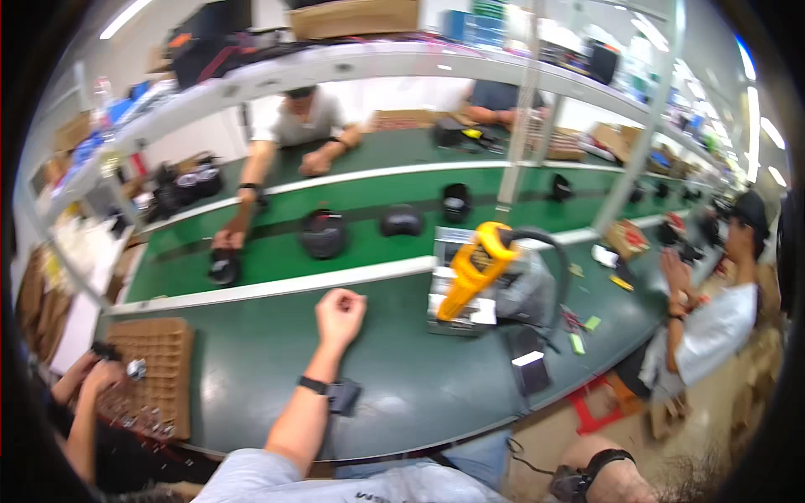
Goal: Assembling electronic components by fitting a lens and internal electronics into a housing using a heat gun.
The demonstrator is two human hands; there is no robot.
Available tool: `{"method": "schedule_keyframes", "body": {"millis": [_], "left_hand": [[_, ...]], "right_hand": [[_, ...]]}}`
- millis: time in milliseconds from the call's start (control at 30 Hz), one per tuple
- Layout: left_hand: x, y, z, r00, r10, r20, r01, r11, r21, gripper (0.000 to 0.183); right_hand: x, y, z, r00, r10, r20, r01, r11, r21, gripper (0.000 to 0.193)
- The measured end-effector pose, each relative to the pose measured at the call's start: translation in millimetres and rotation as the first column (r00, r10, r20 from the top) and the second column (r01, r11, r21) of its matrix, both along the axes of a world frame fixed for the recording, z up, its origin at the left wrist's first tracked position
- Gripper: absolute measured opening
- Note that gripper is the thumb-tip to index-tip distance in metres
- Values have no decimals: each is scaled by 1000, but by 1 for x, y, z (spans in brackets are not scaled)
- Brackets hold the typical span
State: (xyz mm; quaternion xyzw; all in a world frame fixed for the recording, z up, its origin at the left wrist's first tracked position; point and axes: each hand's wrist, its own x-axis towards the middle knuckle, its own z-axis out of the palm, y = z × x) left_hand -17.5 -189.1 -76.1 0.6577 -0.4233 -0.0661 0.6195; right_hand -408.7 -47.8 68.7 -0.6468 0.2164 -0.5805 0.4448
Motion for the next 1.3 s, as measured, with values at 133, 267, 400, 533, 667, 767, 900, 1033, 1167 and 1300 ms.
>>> {"method": "schedule_keyframes", "body": {"millis": [133, 267, 400, 533, 667, 767, 900, 1033, 1167, 1300], "left_hand": [[7, 1, 11, 998, -59, -37, 59, 998, 13, 13], [8, 3, 14, 997, -54, -51, 57, 997, 53, 15], [4, 3, 14, 996, -56, -64, 60, 996, 62, 15], [0, 3, 13, 996, -63, -60, 67, 995, 68, 15], [1, 2, 9, 995, -98, 17, 96, 992, 76, 13], [3, 7, 9, 996, -72, 42, 69, 994, 87, 13], [-4, 4, 16, 990, -129, 52, 128, 991, 32, 14], [-6, 3, 15, 989, -142, 37, 142, 990, 17, 14], [-2, 8, 12, 991, -131, 38, 131, 991, 7, 14], [-2, 9, 14, 990, -139, 18, 138, 990, 41, 15]], "right_hand": [[-63, 10, 30, 971, -194, -137, 187, 980, -65, 12], [-78, 10, 39, 947, -262, -185, 242, 962, -125, 11], [-72, 3, 37, 954, -245, -175, 221, 964, -146, 11], [-64, -12, 38, 965, -209, -161, 182, 969, -169, 10], [-51, -27, 41, 974, -157, -165, 123, 972, -199, 10], [-33, -36, 42, 981, -75, -181, 38, 979, -202, 9], [-4, -51, 44, 973, 75, -217, -118, 974, -195, 9], [37, -67, 47, 946, 227, -232, -274, 941, -197, 9], [62, -66, 47, 922, 300, -244, -350, 916, -195, 8], [82, -70, 50, 913, 324, -247, -380, 897, -227, 8]]}}
